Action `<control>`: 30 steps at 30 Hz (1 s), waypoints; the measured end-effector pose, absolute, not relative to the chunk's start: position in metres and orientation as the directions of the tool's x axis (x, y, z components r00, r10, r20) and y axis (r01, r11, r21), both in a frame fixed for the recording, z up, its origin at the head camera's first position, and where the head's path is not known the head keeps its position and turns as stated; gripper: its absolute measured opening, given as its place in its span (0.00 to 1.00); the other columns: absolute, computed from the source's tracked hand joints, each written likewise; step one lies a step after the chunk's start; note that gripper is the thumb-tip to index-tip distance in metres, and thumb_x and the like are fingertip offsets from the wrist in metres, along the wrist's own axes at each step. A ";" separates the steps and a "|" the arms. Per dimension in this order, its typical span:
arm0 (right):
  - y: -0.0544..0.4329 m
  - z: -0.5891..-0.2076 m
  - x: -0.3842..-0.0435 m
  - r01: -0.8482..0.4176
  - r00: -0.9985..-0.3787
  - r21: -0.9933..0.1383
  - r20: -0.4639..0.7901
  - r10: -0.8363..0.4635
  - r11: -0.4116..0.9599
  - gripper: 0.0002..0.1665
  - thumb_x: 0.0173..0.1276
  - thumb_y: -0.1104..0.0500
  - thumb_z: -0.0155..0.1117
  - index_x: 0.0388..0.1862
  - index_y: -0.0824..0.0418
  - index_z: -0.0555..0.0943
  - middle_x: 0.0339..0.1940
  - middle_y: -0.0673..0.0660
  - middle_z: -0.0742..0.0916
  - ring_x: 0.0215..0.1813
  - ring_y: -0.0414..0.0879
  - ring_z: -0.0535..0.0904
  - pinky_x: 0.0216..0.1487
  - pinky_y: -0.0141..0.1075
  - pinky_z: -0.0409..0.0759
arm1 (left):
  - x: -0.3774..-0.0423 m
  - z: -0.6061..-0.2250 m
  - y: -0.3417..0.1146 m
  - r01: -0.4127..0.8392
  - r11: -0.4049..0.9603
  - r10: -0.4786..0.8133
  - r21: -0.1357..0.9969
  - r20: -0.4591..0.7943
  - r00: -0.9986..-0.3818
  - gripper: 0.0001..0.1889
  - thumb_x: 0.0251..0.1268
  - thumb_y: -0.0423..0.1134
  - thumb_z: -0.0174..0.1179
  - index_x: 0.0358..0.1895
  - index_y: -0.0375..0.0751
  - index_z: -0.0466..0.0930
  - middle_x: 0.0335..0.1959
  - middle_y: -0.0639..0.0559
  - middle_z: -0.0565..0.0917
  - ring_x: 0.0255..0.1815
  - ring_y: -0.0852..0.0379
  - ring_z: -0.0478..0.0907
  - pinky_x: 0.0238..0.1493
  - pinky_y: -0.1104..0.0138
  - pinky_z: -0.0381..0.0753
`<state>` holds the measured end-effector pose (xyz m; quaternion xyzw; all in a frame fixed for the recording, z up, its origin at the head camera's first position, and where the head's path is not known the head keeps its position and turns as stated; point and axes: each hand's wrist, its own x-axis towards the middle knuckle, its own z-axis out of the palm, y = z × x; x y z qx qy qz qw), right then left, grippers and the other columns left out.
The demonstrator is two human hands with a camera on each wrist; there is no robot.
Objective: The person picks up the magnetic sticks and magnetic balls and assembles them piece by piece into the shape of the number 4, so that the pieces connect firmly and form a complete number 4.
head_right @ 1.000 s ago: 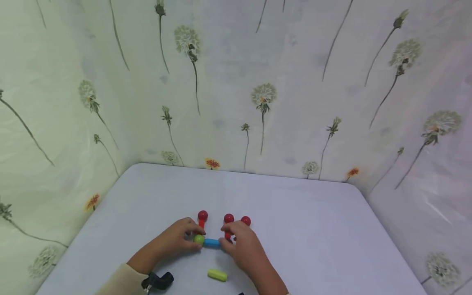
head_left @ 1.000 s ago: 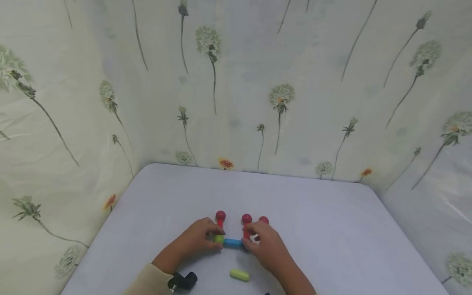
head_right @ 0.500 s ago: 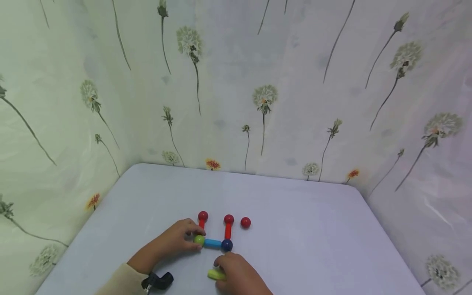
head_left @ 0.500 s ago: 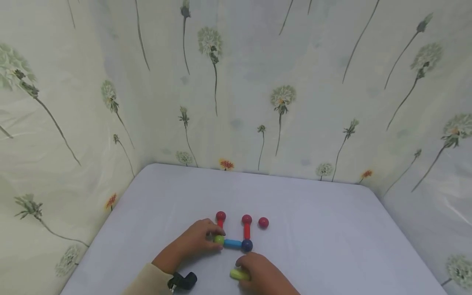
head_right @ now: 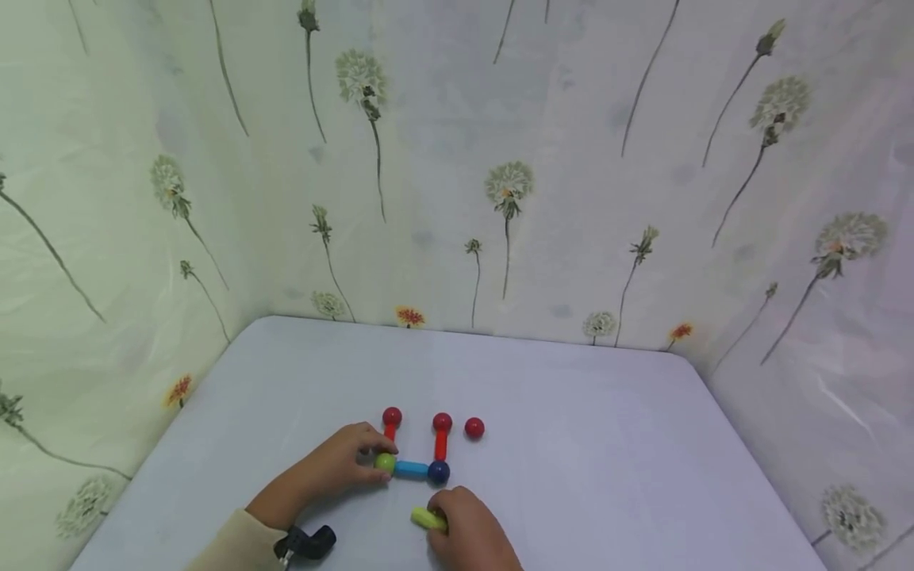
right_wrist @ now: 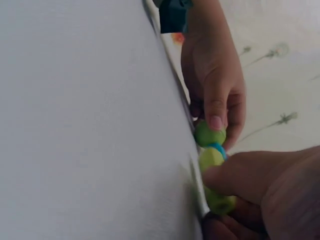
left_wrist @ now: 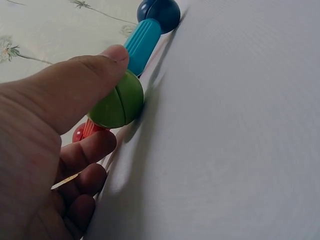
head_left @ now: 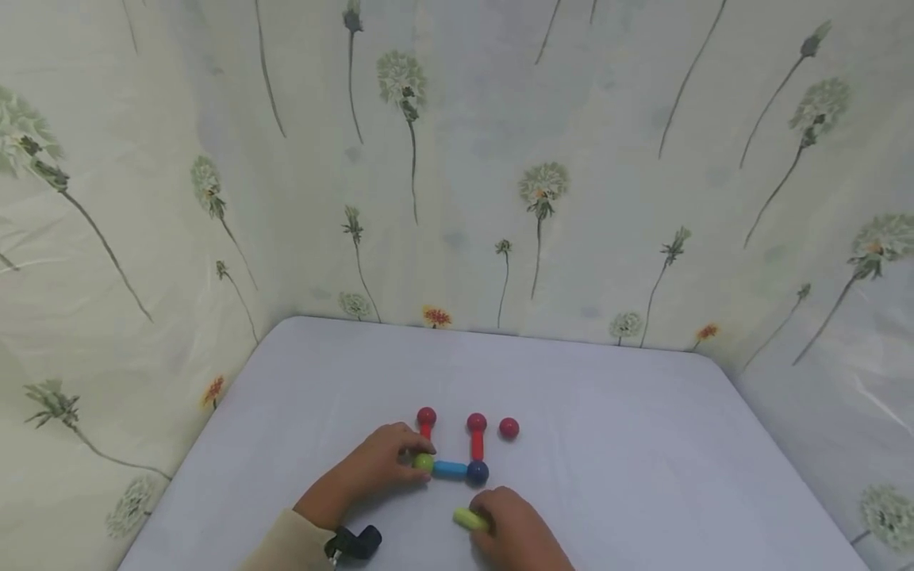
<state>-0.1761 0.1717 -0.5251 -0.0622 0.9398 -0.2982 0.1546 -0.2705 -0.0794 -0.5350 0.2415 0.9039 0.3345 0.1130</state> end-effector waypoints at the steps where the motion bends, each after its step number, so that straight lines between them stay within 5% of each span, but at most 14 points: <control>1: 0.172 -0.526 -0.175 -0.003 -0.953 -0.585 -0.245 -0.180 0.811 0.15 0.64 0.55 0.77 0.48 0.56 0.86 0.36 0.48 0.83 0.40 0.46 0.76 0.52 0.53 0.84 | -0.270 -0.536 -0.080 0.364 0.661 0.513 0.656 -0.040 -0.857 0.19 0.60 0.54 0.76 0.55 0.65 0.88 0.44 0.67 0.79 0.48 0.63 0.73 0.53 0.63 0.79; 12: 0.166 -0.522 -0.167 0.266 -0.962 -0.627 -0.128 0.240 0.732 0.16 0.63 0.56 0.80 0.47 0.58 0.85 0.37 0.50 0.84 0.39 0.45 0.78 0.50 0.47 0.86 | -0.270 -0.538 -0.080 0.365 0.668 0.512 0.649 -0.045 -0.858 0.20 0.60 0.54 0.76 0.56 0.65 0.87 0.46 0.67 0.79 0.50 0.62 0.72 0.53 0.62 0.80; 21: 0.169 -0.513 -0.174 0.274 -0.959 -0.631 -0.120 0.258 0.725 0.14 0.63 0.61 0.77 0.46 0.59 0.85 0.34 0.52 0.81 0.38 0.46 0.75 0.46 0.43 0.84 | -0.271 -0.541 -0.079 0.354 0.669 0.503 0.653 -0.047 -0.863 0.19 0.60 0.53 0.76 0.55 0.66 0.87 0.47 0.66 0.80 0.51 0.61 0.73 0.55 0.59 0.81; 30: 0.156 -0.505 -0.176 0.245 -0.968 -0.659 -0.124 0.219 0.711 0.18 0.64 0.54 0.80 0.49 0.57 0.85 0.35 0.52 0.79 0.39 0.46 0.74 0.45 0.39 0.82 | -0.273 -0.540 -0.079 0.389 0.658 0.521 0.645 -0.017 -0.853 0.19 0.60 0.52 0.77 0.54 0.64 0.87 0.45 0.68 0.81 0.49 0.63 0.74 0.57 0.60 0.81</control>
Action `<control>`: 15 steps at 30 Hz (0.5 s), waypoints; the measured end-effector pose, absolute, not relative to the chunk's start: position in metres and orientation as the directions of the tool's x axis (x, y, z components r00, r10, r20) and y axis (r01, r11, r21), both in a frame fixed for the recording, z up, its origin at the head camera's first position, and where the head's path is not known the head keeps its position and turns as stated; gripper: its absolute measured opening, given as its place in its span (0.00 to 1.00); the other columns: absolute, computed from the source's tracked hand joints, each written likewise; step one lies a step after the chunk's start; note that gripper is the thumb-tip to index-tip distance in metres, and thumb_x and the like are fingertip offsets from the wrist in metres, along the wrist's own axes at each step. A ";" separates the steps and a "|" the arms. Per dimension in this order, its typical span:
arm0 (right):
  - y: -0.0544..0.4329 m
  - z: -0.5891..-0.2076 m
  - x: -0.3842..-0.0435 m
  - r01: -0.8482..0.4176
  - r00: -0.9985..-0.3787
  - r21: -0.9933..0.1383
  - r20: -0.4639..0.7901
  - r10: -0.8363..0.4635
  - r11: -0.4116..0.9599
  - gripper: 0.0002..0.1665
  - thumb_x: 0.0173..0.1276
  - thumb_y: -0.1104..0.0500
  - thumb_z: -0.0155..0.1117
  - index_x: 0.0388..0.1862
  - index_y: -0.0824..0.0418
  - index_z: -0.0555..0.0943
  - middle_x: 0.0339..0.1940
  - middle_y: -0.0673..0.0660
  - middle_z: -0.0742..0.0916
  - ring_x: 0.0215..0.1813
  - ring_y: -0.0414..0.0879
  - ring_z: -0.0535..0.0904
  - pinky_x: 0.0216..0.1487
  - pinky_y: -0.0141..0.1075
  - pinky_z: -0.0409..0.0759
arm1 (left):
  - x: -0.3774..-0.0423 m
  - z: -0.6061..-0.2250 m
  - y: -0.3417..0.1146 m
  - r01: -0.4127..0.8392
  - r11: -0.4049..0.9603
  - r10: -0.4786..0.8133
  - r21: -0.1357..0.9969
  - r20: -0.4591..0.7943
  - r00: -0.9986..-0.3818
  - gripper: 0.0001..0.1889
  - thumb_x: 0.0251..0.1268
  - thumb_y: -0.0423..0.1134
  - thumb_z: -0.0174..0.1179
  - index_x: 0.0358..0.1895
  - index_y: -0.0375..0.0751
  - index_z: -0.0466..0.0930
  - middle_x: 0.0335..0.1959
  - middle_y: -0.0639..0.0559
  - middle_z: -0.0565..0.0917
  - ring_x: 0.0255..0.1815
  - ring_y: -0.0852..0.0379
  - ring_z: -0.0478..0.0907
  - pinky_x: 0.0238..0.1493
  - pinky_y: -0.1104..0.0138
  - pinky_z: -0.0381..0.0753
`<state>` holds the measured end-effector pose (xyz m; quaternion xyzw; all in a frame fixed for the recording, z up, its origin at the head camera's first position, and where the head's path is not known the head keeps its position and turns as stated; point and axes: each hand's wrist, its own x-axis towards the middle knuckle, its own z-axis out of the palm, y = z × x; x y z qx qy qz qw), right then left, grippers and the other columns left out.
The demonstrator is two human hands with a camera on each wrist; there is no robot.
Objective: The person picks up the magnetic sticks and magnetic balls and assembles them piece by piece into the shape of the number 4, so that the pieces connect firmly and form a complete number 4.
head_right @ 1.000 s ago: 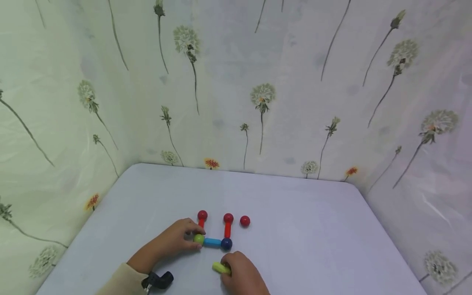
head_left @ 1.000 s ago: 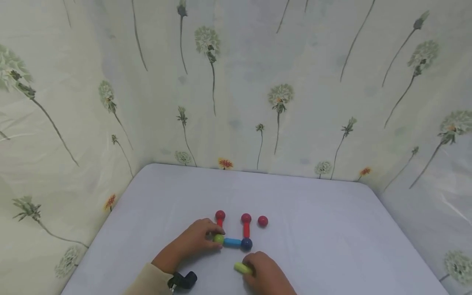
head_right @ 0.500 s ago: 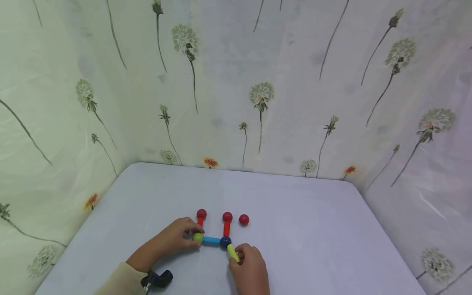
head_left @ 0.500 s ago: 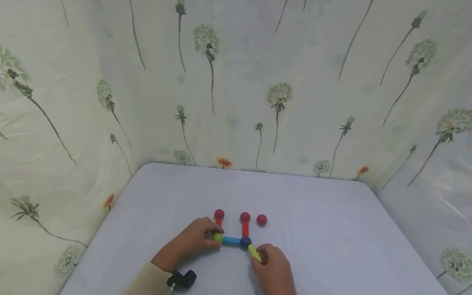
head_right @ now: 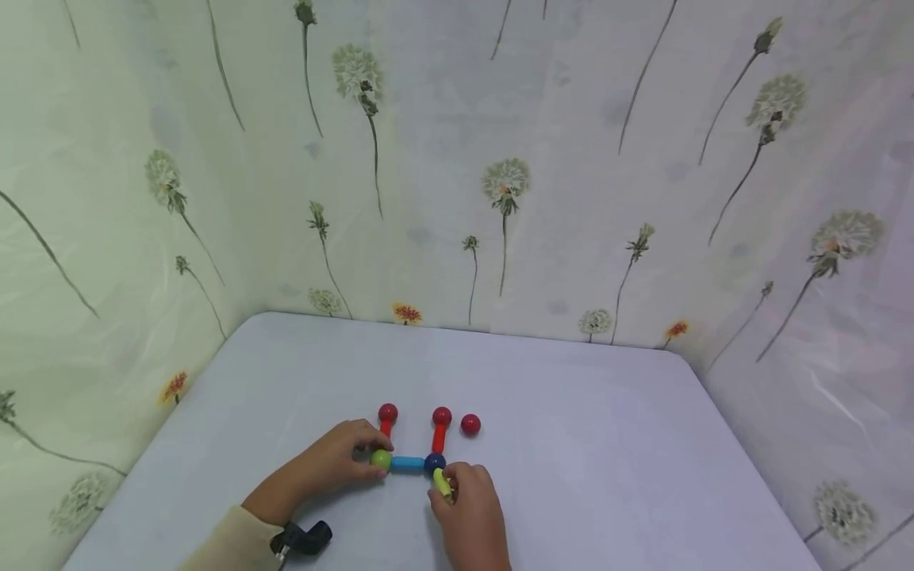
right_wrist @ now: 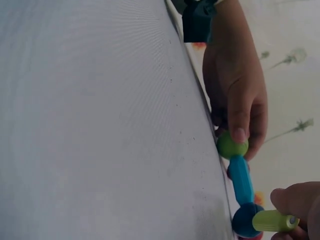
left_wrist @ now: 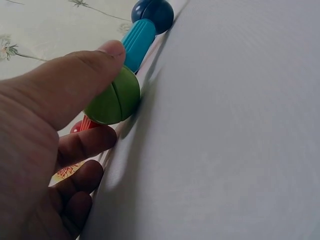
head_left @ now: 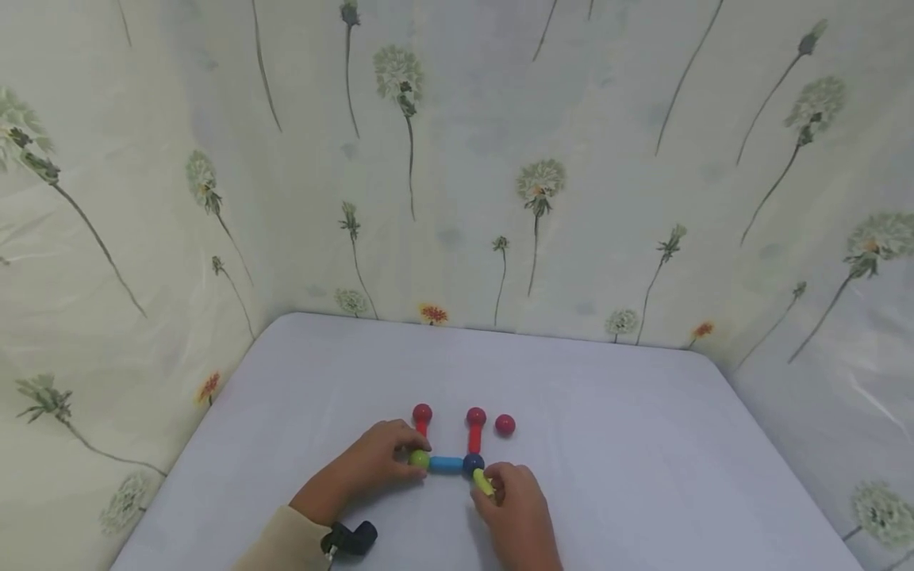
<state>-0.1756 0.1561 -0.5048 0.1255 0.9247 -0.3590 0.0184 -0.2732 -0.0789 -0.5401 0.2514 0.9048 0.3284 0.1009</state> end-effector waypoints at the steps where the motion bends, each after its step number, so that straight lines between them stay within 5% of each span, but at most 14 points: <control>1: 0.155 -0.504 -0.175 0.233 -0.971 -0.660 -0.117 0.209 0.714 0.18 0.63 0.54 0.80 0.49 0.57 0.85 0.35 0.51 0.79 0.40 0.45 0.74 0.45 0.39 0.82 | -0.273 -0.539 -0.079 0.392 0.658 0.522 0.643 -0.015 -0.853 0.18 0.60 0.52 0.77 0.54 0.64 0.87 0.45 0.69 0.81 0.49 0.64 0.74 0.57 0.60 0.81; 15: 0.149 -0.516 -0.170 0.036 -0.998 -0.695 0.016 0.065 0.718 0.23 0.60 0.53 0.83 0.51 0.57 0.84 0.40 0.50 0.79 0.43 0.43 0.74 0.45 0.34 0.85 | -0.274 -0.540 -0.078 0.396 0.664 0.525 0.634 -0.018 -0.851 0.17 0.60 0.52 0.77 0.52 0.65 0.87 0.46 0.69 0.82 0.50 0.64 0.74 0.59 0.57 0.81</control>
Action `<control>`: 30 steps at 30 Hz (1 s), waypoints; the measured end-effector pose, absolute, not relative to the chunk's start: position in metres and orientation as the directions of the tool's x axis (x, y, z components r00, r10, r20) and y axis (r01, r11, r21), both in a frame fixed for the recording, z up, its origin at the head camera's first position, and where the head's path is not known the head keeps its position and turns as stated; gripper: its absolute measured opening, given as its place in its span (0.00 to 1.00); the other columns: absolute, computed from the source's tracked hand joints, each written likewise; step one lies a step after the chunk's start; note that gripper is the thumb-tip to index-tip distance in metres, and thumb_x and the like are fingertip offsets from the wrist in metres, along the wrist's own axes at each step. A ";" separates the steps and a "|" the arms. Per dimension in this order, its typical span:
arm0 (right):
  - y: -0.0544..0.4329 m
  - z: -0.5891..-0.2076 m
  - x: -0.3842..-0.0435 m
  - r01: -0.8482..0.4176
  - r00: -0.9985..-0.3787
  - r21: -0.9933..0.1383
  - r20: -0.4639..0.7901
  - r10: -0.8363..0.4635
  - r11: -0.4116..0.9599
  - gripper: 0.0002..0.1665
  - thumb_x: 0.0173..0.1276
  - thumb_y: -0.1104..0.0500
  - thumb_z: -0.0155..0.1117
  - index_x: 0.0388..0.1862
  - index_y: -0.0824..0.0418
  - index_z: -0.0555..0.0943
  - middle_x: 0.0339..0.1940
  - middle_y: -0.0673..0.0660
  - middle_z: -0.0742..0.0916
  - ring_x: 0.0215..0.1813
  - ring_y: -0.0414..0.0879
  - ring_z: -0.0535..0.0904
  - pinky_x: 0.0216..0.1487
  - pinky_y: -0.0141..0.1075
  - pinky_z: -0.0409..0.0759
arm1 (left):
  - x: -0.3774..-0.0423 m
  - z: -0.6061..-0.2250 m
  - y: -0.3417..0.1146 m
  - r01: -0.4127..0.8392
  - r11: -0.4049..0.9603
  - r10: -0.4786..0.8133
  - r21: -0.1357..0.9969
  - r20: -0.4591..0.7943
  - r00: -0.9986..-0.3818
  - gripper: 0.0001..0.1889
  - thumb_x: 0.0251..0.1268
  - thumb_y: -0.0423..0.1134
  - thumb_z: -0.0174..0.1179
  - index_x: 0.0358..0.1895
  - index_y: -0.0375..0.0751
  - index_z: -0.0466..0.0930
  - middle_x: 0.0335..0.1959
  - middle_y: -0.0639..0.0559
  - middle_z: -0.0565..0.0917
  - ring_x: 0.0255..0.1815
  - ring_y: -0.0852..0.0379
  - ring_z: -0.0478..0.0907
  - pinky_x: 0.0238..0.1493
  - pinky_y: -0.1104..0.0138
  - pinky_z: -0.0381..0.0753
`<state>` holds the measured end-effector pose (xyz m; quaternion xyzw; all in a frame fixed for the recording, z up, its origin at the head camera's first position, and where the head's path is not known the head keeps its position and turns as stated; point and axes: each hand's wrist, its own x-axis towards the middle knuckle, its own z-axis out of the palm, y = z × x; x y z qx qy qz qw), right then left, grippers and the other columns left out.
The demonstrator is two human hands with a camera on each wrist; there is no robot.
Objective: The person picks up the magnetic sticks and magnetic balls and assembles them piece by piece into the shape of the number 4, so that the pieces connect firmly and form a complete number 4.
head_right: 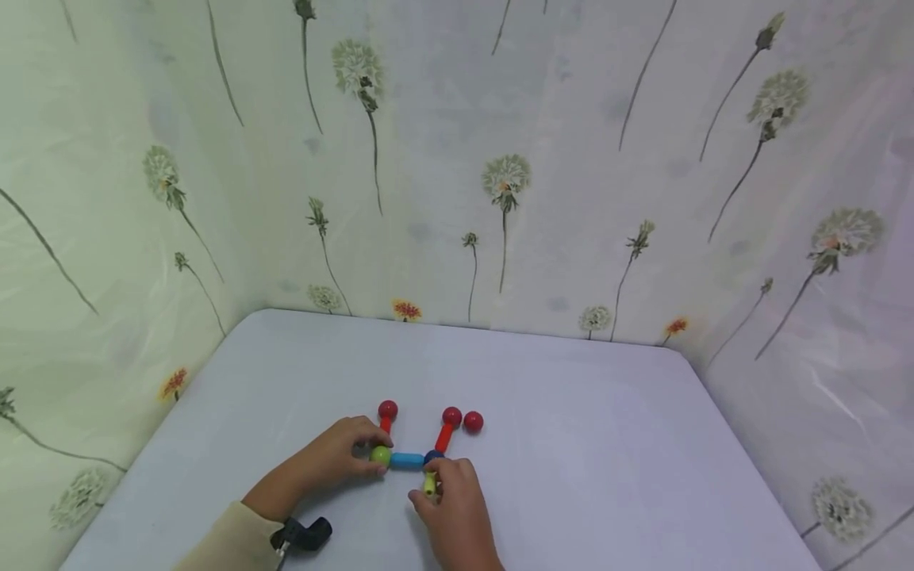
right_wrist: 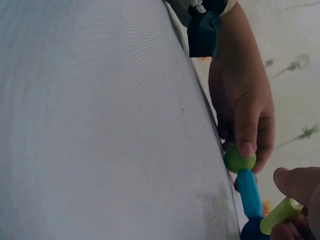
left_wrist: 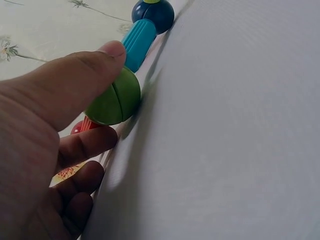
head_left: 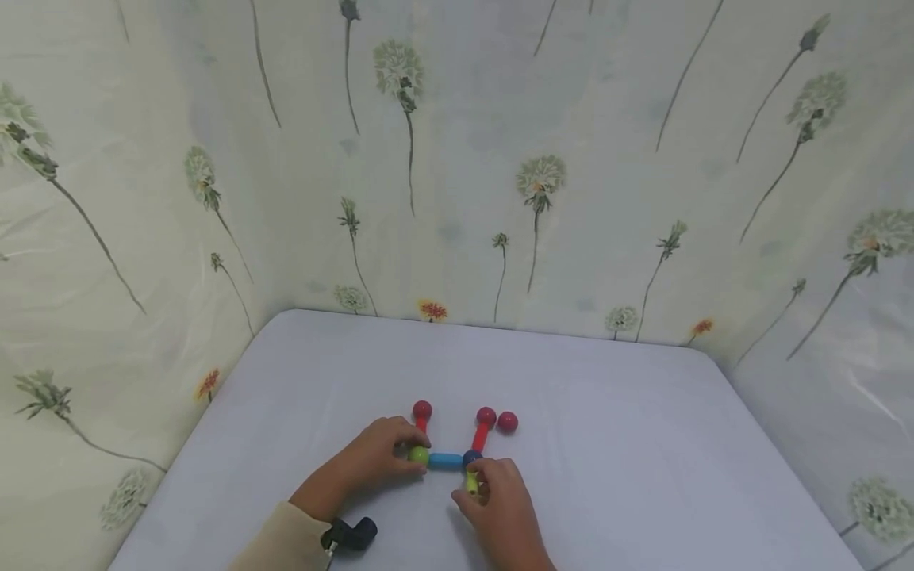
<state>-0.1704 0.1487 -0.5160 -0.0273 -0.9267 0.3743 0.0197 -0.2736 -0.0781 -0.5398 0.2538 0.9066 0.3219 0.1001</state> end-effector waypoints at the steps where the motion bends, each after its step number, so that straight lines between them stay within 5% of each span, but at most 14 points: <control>1: 0.149 -0.517 -0.170 0.027 -0.998 -0.698 0.018 0.054 0.715 0.24 0.60 0.53 0.83 0.52 0.57 0.84 0.41 0.50 0.79 0.43 0.42 0.74 0.45 0.34 0.85 | -0.274 -0.540 -0.078 0.399 0.664 0.527 0.632 -0.017 -0.850 0.17 0.60 0.52 0.77 0.53 0.65 0.87 0.45 0.69 0.82 0.50 0.64 0.74 0.59 0.58 0.81; 8: 0.158 -0.520 -0.176 0.039 -0.999 -0.758 -0.041 0.013 0.651 0.25 0.66 0.46 0.77 0.57 0.55 0.82 0.44 0.51 0.79 0.46 0.44 0.76 0.48 0.38 0.86 | -0.274 -0.536 -0.079 0.369 0.686 0.511 0.628 -0.055 -0.858 0.27 0.59 0.54 0.77 0.63 0.62 0.83 0.53 0.63 0.84 0.56 0.59 0.77 0.62 0.54 0.82; 13: 0.180 -0.511 -0.192 0.149 -0.988 -0.718 -0.081 0.131 0.680 0.20 0.73 0.46 0.69 0.59 0.51 0.81 0.50 0.50 0.81 0.48 0.44 0.77 0.49 0.40 0.85 | -0.268 -0.525 -0.077 0.312 0.735 0.447 0.602 -0.084 -0.890 0.37 0.58 0.58 0.76 0.71 0.59 0.74 0.56 0.57 0.81 0.59 0.55 0.75 0.60 0.51 0.84; 21: 0.221 -0.500 -0.232 0.148 -0.982 -0.557 0.018 0.190 0.817 0.32 0.73 0.50 0.69 0.72 0.56 0.74 0.64 0.63 0.76 0.62 0.56 0.78 0.61 0.55 0.84 | -0.242 -0.499 -0.050 0.508 0.774 0.526 0.379 0.063 -0.848 0.25 0.65 0.60 0.70 0.60 0.53 0.84 0.53 0.57 0.82 0.54 0.57 0.74 0.52 0.61 0.84; 30: 0.223 -0.516 -0.254 0.075 -0.995 -0.558 0.015 0.100 0.826 0.24 0.73 0.58 0.71 0.65 0.60 0.80 0.55 0.61 0.83 0.59 0.54 0.80 0.61 0.52 0.84 | -0.227 -0.513 -0.017 0.507 0.826 0.520 0.246 0.014 -0.854 0.45 0.49 0.82 0.63 0.63 0.55 0.84 0.60 0.57 0.83 0.63 0.52 0.74 0.57 0.47 0.76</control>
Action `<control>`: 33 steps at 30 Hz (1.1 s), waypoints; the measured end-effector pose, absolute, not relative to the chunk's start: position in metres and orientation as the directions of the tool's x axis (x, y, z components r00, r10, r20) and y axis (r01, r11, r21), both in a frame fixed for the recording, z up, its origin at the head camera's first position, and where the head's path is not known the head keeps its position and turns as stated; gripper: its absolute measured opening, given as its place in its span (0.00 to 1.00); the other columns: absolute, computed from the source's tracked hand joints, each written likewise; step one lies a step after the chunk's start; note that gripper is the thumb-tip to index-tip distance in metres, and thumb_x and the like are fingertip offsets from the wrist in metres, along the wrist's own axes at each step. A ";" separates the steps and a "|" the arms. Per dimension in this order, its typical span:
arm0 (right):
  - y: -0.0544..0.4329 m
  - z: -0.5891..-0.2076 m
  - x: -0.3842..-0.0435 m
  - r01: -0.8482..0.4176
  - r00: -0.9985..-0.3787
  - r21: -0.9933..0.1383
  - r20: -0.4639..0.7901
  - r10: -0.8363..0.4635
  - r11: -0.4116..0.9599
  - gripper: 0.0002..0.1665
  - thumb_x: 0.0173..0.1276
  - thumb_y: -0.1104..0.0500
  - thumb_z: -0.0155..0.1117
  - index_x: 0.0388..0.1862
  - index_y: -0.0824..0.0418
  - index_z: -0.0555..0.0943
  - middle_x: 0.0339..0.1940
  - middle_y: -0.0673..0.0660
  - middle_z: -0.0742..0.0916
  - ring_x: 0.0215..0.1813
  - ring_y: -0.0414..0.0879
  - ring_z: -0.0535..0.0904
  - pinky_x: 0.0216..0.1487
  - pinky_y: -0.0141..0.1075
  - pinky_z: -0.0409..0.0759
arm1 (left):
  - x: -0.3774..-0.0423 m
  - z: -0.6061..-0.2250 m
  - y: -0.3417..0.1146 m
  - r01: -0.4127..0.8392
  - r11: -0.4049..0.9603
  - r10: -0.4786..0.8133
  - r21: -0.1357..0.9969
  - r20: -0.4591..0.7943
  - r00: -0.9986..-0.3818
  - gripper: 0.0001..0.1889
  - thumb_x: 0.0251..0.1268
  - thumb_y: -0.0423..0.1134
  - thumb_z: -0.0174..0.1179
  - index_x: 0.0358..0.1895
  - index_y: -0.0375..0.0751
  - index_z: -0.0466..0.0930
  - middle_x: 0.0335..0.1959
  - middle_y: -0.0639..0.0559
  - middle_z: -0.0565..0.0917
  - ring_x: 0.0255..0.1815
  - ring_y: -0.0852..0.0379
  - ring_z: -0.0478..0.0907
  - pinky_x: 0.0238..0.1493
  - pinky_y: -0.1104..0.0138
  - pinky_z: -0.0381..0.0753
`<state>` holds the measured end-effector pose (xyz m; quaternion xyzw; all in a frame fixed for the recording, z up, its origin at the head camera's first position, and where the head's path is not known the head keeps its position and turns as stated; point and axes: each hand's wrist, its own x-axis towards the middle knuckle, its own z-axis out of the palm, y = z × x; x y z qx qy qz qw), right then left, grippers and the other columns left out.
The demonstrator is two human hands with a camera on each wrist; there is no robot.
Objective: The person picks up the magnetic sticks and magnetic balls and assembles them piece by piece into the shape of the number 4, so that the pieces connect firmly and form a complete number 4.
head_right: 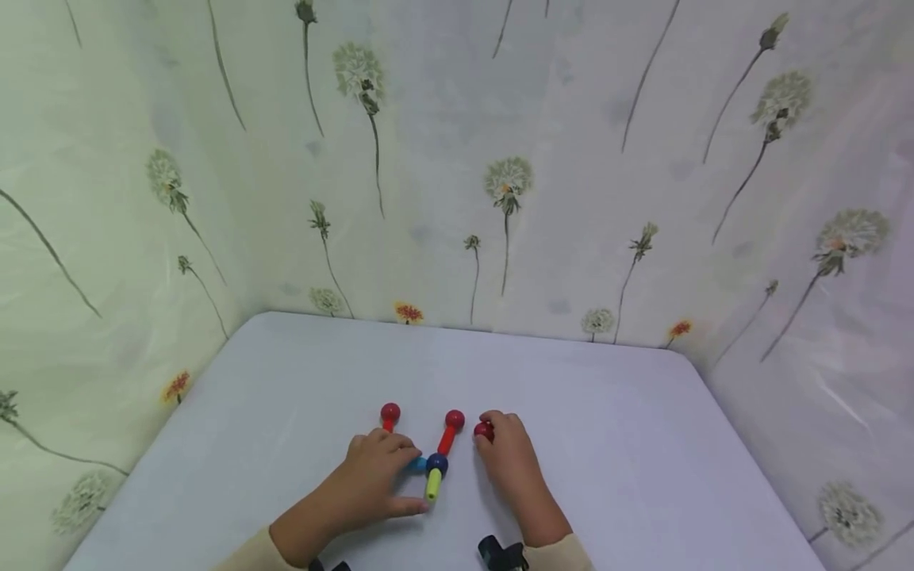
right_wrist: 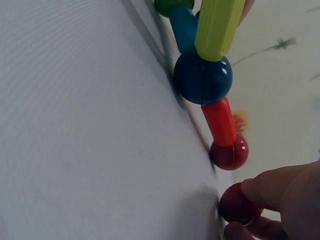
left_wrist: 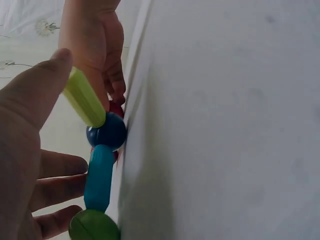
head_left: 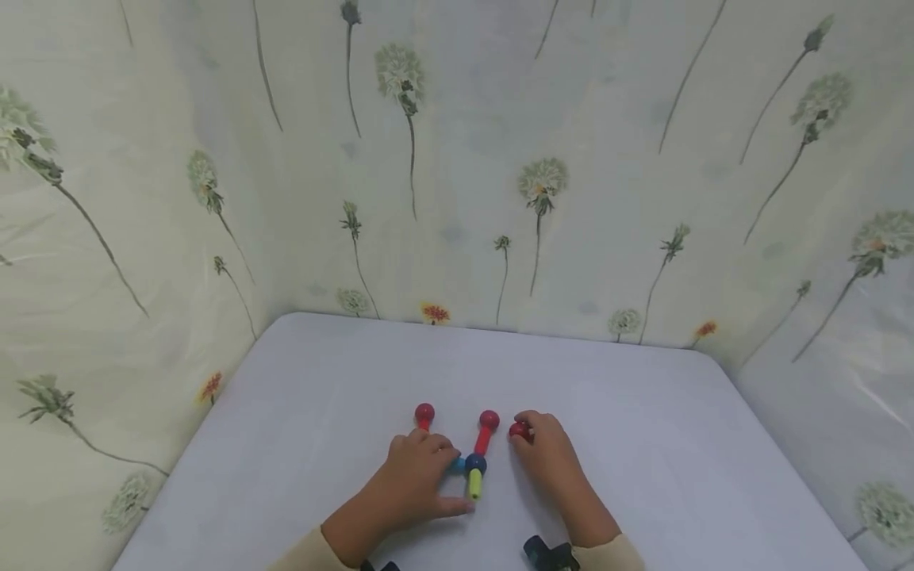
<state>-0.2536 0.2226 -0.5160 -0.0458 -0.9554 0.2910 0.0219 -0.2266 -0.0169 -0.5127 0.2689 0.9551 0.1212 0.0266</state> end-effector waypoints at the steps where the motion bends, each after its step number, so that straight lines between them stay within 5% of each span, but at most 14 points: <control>1: 0.221 -0.517 -0.254 0.065 -0.996 -0.559 0.020 0.092 0.827 0.23 0.73 0.58 0.70 0.65 0.60 0.80 0.55 0.60 0.83 0.59 0.54 0.80 0.61 0.52 0.84 | -0.226 -0.513 -0.016 0.505 0.829 0.517 0.239 0.012 -0.856 0.46 0.48 0.83 0.63 0.63 0.55 0.84 0.60 0.56 0.84 0.63 0.51 0.74 0.57 0.46 0.75; 8: 0.215 -0.517 -0.262 0.046 -0.997 -0.541 0.021 0.068 0.840 0.24 0.73 0.56 0.70 0.66 0.57 0.81 0.57 0.58 0.84 0.62 0.53 0.80 0.63 0.52 0.83 | -0.226 -0.512 -0.006 0.486 0.844 0.495 0.227 0.022 -0.869 0.44 0.50 0.82 0.63 0.62 0.55 0.84 0.59 0.56 0.85 0.62 0.51 0.76 0.62 0.41 0.71; 24: 0.205 -0.518 -0.267 -0.015 -1.000 -0.527 0.022 -0.003 0.849 0.22 0.74 0.58 0.70 0.65 0.50 0.84 0.48 0.52 0.85 0.52 0.46 0.79 0.60 0.48 0.85 | -0.226 -0.513 -0.007 0.485 0.842 0.505 0.237 -0.028 -0.863 0.43 0.46 0.78 0.70 0.63 0.55 0.83 0.61 0.59 0.84 0.65 0.51 0.75 0.64 0.38 0.71; 33: 0.209 -0.521 -0.266 0.049 -0.999 -0.547 -0.017 0.047 0.836 0.26 0.74 0.54 0.70 0.69 0.53 0.79 0.55 0.55 0.84 0.60 0.50 0.80 0.63 0.51 0.83 | -0.227 -0.513 -0.010 0.491 0.835 0.514 0.250 -0.032 -0.857 0.44 0.46 0.79 0.68 0.64 0.56 0.82 0.61 0.59 0.84 0.64 0.51 0.75 0.65 0.37 0.70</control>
